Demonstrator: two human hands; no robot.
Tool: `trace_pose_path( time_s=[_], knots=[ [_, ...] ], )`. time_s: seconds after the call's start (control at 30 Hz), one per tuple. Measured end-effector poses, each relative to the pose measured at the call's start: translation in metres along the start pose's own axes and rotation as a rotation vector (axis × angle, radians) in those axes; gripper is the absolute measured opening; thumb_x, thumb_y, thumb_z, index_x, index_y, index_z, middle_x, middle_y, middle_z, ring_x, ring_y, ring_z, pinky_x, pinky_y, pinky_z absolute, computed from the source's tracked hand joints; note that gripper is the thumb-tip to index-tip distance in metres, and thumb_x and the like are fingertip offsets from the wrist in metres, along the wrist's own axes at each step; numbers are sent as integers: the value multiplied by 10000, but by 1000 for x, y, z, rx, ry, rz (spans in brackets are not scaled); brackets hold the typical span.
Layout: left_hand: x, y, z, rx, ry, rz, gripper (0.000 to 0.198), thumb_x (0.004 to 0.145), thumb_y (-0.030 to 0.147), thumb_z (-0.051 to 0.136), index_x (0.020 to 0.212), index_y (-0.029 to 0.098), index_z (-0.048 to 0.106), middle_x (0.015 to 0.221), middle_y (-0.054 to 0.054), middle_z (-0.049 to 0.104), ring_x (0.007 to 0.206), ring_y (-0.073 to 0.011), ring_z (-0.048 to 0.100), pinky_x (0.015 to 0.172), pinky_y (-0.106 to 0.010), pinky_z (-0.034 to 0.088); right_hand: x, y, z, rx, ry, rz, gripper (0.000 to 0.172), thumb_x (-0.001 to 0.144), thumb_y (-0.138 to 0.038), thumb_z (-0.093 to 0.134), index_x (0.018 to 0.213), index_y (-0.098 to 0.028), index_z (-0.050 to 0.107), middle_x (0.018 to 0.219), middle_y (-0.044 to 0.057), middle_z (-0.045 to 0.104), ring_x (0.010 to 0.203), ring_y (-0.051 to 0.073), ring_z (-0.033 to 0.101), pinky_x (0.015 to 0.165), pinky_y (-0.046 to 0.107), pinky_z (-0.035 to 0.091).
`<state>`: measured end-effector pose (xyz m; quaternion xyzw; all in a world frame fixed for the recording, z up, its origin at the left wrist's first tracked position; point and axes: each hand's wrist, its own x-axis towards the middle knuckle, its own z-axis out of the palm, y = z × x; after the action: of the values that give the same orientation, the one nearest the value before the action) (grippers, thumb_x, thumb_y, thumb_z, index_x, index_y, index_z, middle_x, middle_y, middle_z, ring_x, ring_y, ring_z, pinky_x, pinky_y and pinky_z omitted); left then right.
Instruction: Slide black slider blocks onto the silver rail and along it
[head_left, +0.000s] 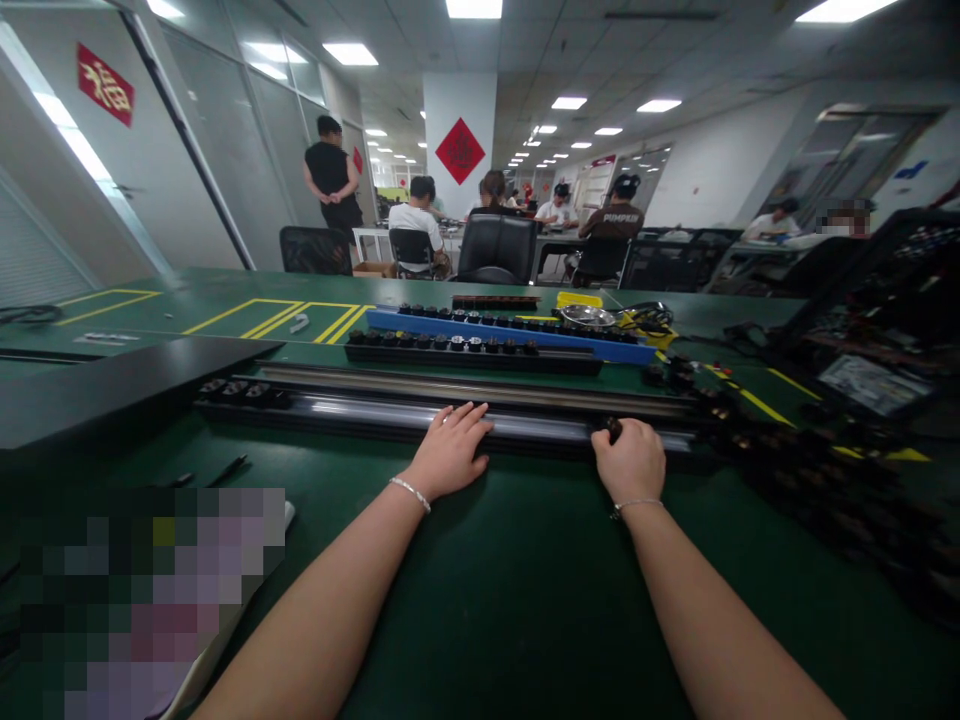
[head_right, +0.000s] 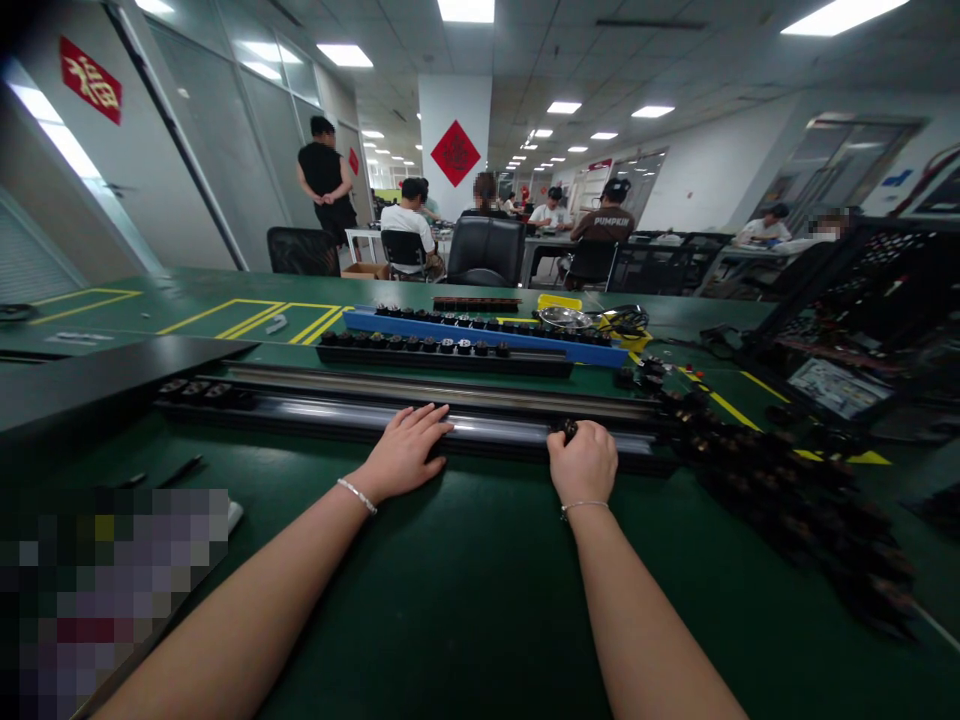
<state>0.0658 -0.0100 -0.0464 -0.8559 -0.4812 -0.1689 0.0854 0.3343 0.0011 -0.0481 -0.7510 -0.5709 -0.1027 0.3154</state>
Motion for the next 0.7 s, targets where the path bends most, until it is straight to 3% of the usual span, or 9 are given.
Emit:
trace_pose_path(
  time_s=[0.7],
  knots=[
    [0,-1,0,-4,-10,-4,484,772,350,564,1241,242,504,1450,-55,390,1332,-249,326,1095,-451,234,9,22,-5,-62,58,86,399,732,-296,453,969,-48,658,971,185,627,894,277,539,815,372,406]
  ],
)
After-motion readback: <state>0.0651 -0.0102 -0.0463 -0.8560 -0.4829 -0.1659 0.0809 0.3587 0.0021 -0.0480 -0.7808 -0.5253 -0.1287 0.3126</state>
